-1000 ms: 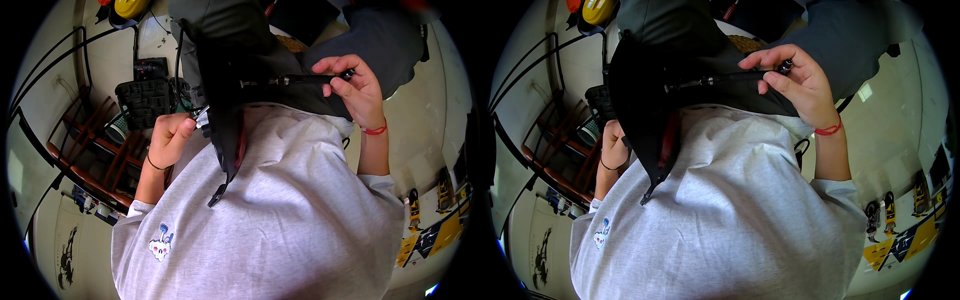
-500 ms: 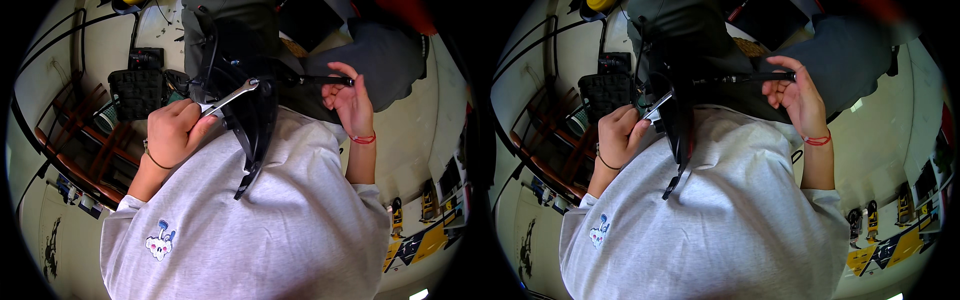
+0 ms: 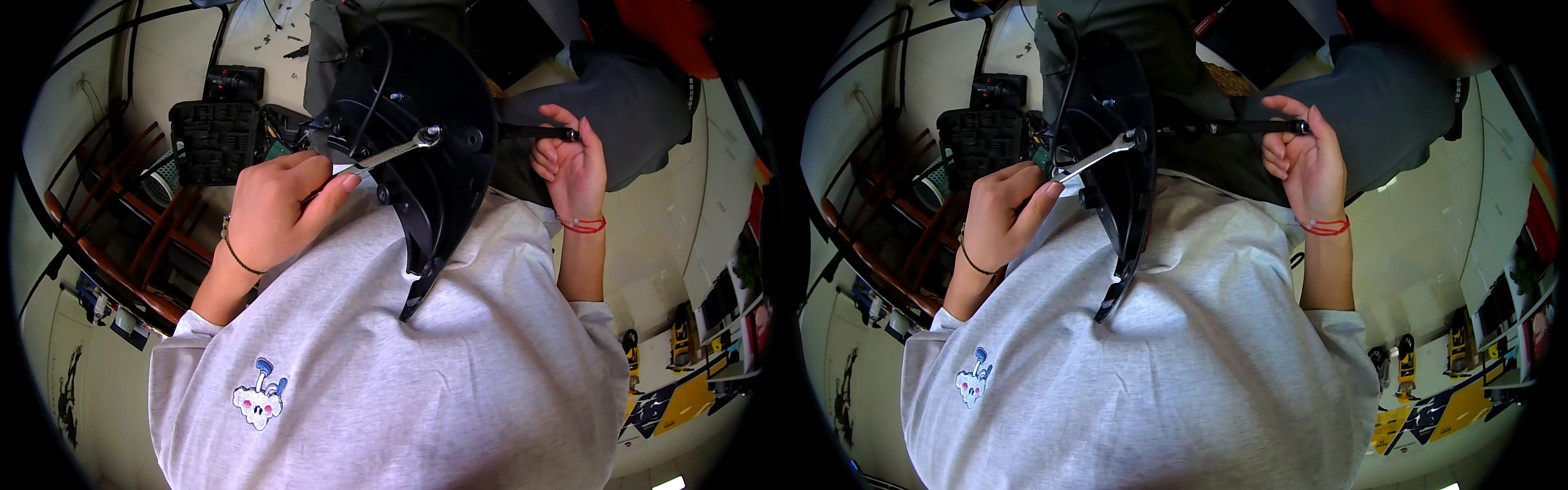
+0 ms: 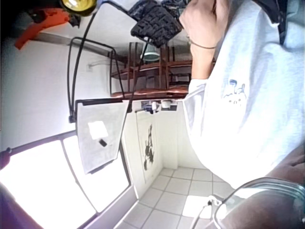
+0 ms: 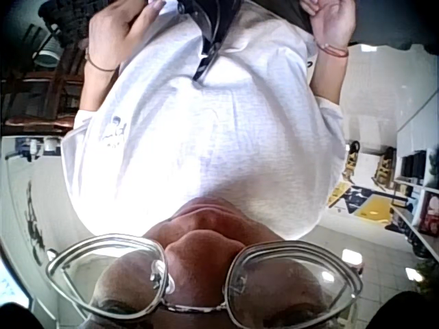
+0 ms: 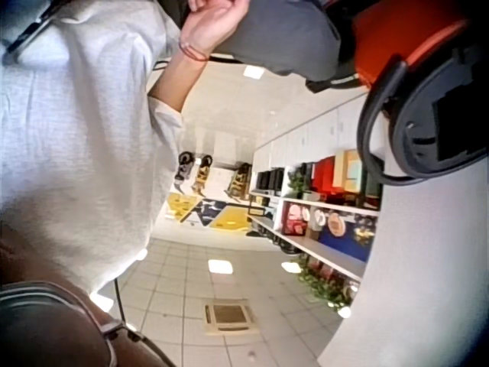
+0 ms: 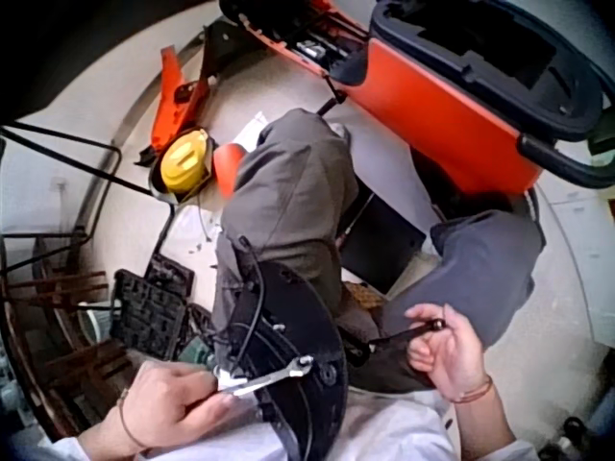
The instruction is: The person unscrews bolts from a motorcycle tail light assembly using a socket wrench, removes the bracket, and then uses a combination wrench to tighten a nut on the back of the assembly.
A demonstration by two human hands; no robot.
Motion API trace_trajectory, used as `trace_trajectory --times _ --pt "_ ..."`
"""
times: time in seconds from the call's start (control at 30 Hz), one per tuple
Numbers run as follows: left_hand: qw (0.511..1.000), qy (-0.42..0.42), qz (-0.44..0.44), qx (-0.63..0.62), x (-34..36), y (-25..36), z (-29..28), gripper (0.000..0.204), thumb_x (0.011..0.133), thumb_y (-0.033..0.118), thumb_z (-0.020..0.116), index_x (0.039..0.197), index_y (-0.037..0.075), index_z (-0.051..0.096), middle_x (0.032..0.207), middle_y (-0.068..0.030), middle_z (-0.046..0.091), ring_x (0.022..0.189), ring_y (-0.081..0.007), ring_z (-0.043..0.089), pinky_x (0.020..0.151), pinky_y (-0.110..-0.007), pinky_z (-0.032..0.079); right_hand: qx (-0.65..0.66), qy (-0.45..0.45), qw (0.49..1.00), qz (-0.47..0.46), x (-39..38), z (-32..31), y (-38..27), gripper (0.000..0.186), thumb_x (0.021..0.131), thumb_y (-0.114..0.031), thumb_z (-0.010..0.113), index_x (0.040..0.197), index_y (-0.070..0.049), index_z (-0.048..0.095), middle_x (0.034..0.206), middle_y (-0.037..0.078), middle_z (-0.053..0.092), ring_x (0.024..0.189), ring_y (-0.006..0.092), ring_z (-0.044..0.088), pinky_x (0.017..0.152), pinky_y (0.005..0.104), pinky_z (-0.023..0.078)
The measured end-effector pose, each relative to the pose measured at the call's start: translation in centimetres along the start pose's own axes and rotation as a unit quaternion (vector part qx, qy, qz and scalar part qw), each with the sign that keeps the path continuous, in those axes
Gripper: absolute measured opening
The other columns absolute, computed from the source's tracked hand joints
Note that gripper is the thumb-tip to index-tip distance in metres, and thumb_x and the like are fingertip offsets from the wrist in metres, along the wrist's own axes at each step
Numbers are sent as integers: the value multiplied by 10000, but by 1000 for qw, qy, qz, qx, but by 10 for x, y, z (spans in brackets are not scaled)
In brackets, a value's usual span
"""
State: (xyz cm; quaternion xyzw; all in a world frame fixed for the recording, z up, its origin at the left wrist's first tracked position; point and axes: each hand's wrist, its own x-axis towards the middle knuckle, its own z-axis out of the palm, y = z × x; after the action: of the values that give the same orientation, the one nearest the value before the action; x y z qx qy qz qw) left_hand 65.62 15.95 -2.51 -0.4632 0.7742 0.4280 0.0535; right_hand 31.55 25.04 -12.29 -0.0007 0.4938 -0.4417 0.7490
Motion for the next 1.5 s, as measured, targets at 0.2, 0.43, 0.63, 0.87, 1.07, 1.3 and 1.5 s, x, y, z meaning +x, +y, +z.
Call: trace_trajectory --times 0.2,0.43,0.63,0.87,1.07,1.3,1.5 --pt "999 -11 -35 -29 1 5 1 421 961 293 671 652 35 547 597 -113 493 521 -326 516 492 -420 394 5 5 1000 6 -1 -2 0 539 1100 -426 298 1344 4 512 682 -7 389 591 87 323 541 222 299" --pt "997 -57 -56 -17 5 14 -7 447 985 301 643 638 30 567 583 -127 511 518 -322 527 493 -422 394 12 -63 998 1 -2 -12 -1 553 1027 -339 400 1448 14 464 833 43 521 705 101 414 642 229 341" --pt "993 -77 -78 -35 6 15 -10 478 1015 323 608 642 25 596 565 -134 521 491 -326 515 482 -415 384 -117 -86 989 -21 -7 -23 -1 524 942 -39 560 1453 28 466 1067 92 634 966 142 600 889 271 477" --pt "993 -77 -73 -57 5 9 -8 466 1017 310 613 657 15 606 559 -142 503 480 -327 490 479 -415 369 -331 -81 935 -100 -3 -12 10 430 959 26 598 1382 -4 528 1251 121 685 1005 175 689 913 264 524" --pt "990 -79 -62 -102 6 -1 -6 471 1021 297 615 659 -2 580 558 -145 475 485 -324 448 481 -408 353 -554 -64 829 -43 2 -12 -4 275 926 36 643 1192 -33 646 1057 128 741 733 180 709 688 286 560" --pt "967 -85 -120 -206 -1 -7 1 536 1051 301 592 650 -30 461 559 -86 330 529 -195 270 482 -379 279 -551 -19 740 -385 39 -12 12 354 802 184 572 1068 -7 708 1124 110 720 895 191 715 726 270 580" --pt "959 -85 -135 -233 -3 -11 4 549 1045 305 605 642 -29 437 561 -72 305 539 -174 258 483 -380 263 -280 -72 943 -166 30 -13 15 294 1008 -84 524 1254 29 639 1287 87 671 892 94 582 822 226 457"
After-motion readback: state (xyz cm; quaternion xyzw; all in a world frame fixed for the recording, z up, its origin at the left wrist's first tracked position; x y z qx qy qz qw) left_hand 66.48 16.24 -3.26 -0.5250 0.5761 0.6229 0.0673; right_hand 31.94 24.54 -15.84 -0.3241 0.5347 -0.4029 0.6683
